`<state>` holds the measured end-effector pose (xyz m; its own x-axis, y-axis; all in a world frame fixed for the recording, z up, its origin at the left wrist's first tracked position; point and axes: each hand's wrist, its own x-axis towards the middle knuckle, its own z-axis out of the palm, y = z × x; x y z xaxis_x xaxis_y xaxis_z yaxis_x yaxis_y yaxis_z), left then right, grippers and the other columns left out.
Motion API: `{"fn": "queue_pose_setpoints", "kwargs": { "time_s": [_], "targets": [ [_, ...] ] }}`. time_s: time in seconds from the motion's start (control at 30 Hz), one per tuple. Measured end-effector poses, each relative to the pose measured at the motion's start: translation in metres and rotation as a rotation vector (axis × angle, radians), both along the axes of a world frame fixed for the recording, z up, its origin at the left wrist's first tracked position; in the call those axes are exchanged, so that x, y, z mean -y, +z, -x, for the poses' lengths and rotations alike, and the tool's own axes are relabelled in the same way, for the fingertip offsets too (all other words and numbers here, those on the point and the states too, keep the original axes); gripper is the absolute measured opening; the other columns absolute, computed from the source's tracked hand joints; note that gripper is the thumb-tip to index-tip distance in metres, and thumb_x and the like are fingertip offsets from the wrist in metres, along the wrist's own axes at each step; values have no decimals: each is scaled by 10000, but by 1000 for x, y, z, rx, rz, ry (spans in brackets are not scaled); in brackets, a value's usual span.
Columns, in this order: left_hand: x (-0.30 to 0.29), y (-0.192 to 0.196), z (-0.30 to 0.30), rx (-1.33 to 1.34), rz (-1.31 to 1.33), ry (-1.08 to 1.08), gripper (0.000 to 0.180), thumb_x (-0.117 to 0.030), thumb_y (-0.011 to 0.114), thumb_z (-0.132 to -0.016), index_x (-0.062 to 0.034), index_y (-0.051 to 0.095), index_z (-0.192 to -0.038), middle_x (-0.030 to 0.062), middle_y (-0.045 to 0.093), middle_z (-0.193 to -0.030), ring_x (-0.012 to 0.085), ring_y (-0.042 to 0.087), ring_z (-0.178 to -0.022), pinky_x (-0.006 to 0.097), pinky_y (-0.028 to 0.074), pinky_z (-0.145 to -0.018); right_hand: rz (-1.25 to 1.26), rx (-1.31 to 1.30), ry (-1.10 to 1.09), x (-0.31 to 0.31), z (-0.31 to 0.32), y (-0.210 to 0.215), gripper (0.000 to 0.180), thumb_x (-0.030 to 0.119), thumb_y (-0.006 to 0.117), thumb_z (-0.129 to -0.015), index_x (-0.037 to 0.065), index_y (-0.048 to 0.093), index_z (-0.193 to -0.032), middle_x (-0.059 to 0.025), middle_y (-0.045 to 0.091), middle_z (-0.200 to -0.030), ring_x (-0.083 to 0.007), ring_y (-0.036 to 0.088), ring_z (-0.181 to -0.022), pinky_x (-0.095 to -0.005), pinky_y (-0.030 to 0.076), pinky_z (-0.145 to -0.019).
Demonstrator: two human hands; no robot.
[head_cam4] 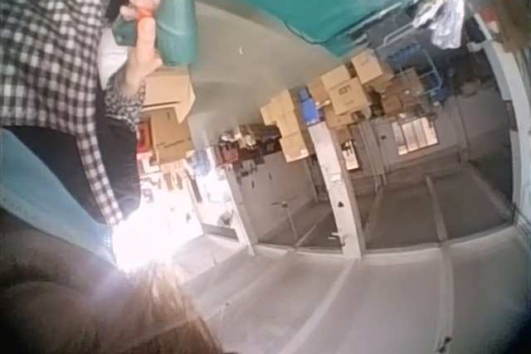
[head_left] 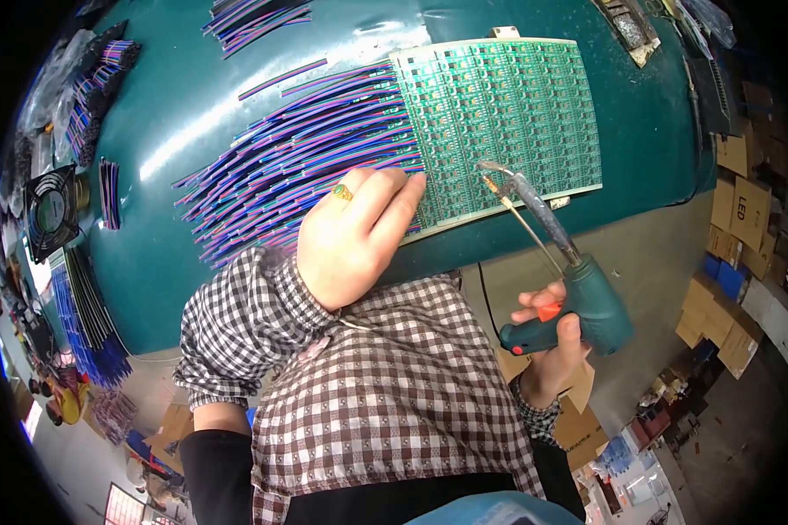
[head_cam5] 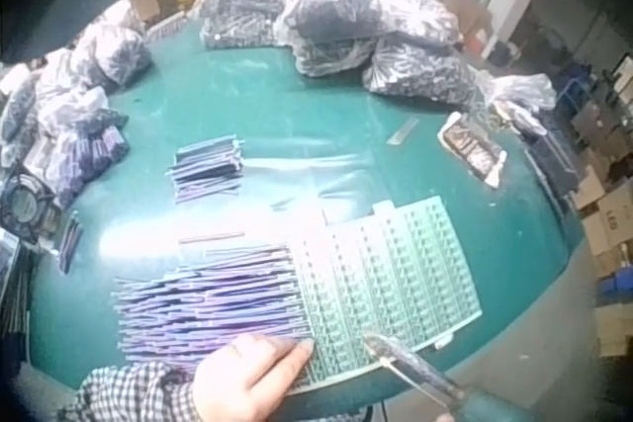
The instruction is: The person solders bundles of wires onto a printed circuit board using a soldering iron.
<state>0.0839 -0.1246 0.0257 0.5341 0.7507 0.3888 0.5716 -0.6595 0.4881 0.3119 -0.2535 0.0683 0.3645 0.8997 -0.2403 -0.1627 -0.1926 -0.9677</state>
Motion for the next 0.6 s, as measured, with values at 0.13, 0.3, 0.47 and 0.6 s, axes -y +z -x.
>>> {"fn": "queue_pose_setpoints", "kwargs": {
  "time_s": [0.13,0.3,0.47,0.6],
  "targets": [
    [-1,-3,-1,24,-28,-2,355,56,670,-674,39,639,-1028,101,603,-912,236,599,-747,324,498,-642,16,69,24,3,2,0,463,321,574,-901,-100,526,-1087,-167,606,-858,-266,653,-771,-331,590,-604],
    [0,-4,0,43,-30,8,336,55,678,-673,42,646,-1007,103,608,-904,232,607,-741,317,498,-646,6,36,113,5,3,0,434,255,604,-888,-108,515,-1109,-166,601,-869,-271,644,-805,-348,591,-623],
    [0,-5,-1,67,-34,9,333,58,678,-673,49,645,-1004,106,607,-902,230,610,-747,316,494,-647,42,56,167,9,3,-1,438,207,640,-864,-104,503,-1141,-137,596,-866,-258,626,-805,-384,573,-687],
    [0,-5,0,31,-36,6,356,0,646,-661,55,634,-1013,107,595,-911,229,593,-760,316,500,-656,58,51,171,9,5,0,434,204,640,-864,-100,509,-1144,-124,596,-859,-249,615,-802,-390,561,-719]
  ]
}}
